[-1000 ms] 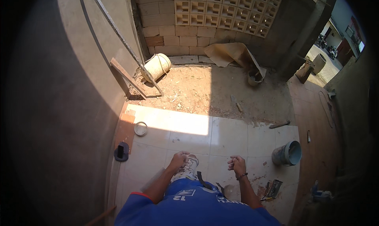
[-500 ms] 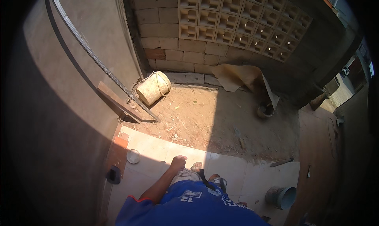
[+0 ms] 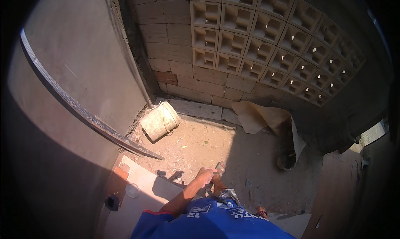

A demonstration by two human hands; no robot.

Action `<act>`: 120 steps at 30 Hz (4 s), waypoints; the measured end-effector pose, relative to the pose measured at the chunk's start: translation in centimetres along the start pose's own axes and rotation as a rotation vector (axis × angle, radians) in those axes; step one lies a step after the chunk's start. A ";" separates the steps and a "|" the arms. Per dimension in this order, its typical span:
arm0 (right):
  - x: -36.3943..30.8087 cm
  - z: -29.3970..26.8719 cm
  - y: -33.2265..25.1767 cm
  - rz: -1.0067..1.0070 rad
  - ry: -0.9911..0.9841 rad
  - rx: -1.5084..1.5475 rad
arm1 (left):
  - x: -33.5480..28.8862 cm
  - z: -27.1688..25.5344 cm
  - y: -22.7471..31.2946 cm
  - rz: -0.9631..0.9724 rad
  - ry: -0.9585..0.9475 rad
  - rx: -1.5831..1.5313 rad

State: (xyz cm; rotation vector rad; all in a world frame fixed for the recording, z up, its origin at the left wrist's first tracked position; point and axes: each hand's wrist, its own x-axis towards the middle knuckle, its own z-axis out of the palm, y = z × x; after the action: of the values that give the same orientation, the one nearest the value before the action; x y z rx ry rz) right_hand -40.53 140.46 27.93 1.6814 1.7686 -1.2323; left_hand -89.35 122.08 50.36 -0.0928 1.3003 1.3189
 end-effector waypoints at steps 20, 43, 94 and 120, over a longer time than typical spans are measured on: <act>7.3 -20.0 -26.0 0.168 0.031 -0.041 | 25.3 -0.3 19.9 -0.118 0.133 -0.288; 23.0 -30.3 -29.8 -0.014 0.084 0.034 | 38.3 7.9 23.6 -0.234 0.261 -0.244; 80.1 8.2 -43.1 -0.596 0.398 -0.146 | 84.4 3.5 9.0 0.577 0.263 0.434; 81.6 6.2 -46.4 -0.339 0.332 0.201 | 87.5 2.2 8.4 0.711 0.418 0.697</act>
State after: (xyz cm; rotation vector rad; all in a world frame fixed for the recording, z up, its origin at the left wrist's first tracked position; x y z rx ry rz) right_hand -101.63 188.47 -25.06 1.8368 2.2699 -1.3718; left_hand -118.30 182.31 -6.81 0.6663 2.2159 1.3718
